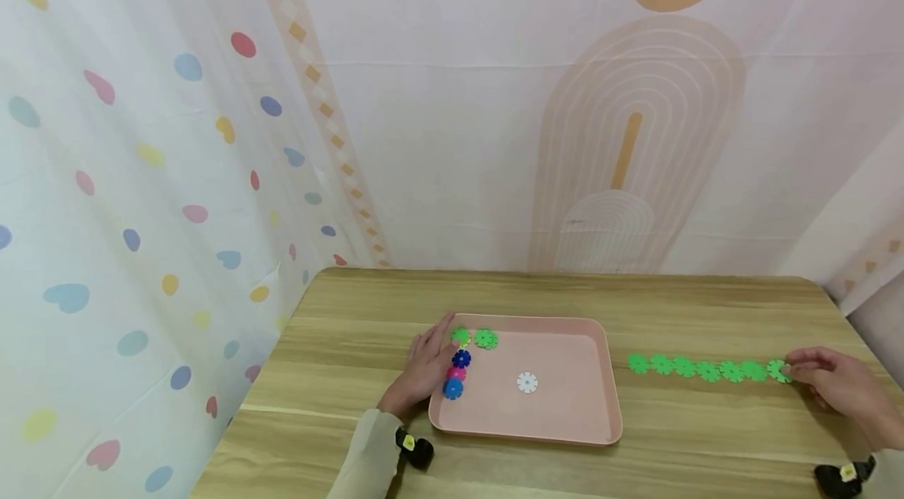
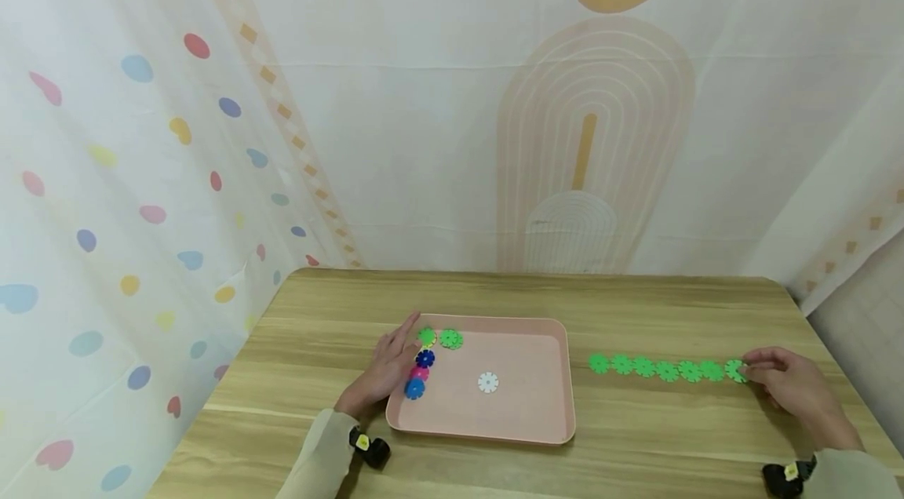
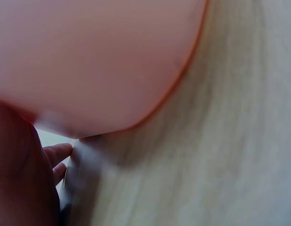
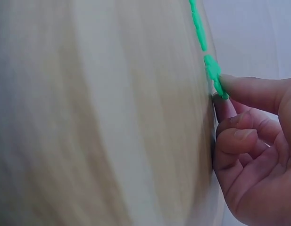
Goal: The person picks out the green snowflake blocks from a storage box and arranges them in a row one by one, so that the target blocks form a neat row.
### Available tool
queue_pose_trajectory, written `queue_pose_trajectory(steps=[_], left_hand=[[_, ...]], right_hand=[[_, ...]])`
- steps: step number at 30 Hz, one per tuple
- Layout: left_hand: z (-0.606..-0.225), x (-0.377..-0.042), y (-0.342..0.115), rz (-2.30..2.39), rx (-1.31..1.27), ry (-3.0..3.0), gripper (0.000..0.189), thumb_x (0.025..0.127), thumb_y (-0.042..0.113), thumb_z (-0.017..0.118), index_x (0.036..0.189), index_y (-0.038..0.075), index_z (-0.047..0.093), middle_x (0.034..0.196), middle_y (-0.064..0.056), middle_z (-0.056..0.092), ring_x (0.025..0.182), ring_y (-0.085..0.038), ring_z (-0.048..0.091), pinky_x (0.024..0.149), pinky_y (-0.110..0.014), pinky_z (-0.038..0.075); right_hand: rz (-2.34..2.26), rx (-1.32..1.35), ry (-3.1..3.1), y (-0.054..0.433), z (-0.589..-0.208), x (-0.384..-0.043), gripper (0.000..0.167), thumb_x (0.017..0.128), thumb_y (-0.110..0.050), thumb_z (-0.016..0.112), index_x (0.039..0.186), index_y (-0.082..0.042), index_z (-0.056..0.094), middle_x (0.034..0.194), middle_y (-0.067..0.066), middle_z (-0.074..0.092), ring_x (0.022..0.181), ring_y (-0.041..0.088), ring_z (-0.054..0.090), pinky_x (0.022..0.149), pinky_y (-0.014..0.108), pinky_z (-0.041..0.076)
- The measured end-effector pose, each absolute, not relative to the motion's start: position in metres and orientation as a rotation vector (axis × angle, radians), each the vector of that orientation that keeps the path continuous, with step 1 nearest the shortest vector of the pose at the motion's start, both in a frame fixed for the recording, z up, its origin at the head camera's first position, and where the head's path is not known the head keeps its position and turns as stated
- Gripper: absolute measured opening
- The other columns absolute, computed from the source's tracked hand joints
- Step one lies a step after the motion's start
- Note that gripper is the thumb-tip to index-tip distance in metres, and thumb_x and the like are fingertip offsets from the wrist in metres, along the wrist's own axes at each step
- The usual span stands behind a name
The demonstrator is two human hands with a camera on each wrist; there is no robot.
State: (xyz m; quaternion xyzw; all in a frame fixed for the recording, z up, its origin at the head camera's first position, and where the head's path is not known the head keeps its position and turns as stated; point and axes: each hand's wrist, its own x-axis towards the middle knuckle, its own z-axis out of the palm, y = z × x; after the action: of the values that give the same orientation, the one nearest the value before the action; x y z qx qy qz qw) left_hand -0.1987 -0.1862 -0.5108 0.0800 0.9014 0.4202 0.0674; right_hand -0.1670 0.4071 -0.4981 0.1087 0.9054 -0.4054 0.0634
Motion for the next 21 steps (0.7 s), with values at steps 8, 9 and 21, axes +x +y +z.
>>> queue_pose_trajectory(steps=[8,9,21], left_hand=[[-0.5110,-0.1984,-0.1863,1.249,0.218,2.715,0.058,0.107,0.036,0.035,0.161,0.023,0.015,0.164,-0.006,0.022,0.151,-0.037,0.008,0.119,-0.055,-0.008],[-0.5112,-0.1983,-0.1863,1.249,0.220,2.717,0.058,0.107,0.035,0.035,0.160,0.023,0.015,0.164,-0.006,0.022,0.151,-0.037,0.008,0.119,-0.055,-0.008],[-0.5112,-0.1986,-0.1862,1.235,0.231,2.733,0.057,0.108,0.035,0.034,0.160,0.021,0.016,0.164,-0.007,0.023,0.151,-0.037,0.009,0.120,-0.055,-0.007]], right_hand=[[-1.203,0.314,2.767,0.4059,-0.4976,-0.1645,0.035,0.095,-0.015,0.055,0.113,0.016,0.053,0.078,-0.004,0.057,0.060,0.008,0.049,0.051,0.027,0.046],[-1.202,0.316,2.765,0.4058,-0.4975,-0.1643,0.034,0.095,-0.014,0.055,0.112,0.015,0.054,0.078,-0.003,0.057,0.060,0.009,0.048,0.051,0.027,0.046],[-1.198,0.289,2.735,0.4065,-0.4959,-0.1649,0.036,0.096,-0.014,0.055,0.114,0.017,0.051,0.079,-0.003,0.056,0.060,0.009,0.048,0.052,0.027,0.046]])
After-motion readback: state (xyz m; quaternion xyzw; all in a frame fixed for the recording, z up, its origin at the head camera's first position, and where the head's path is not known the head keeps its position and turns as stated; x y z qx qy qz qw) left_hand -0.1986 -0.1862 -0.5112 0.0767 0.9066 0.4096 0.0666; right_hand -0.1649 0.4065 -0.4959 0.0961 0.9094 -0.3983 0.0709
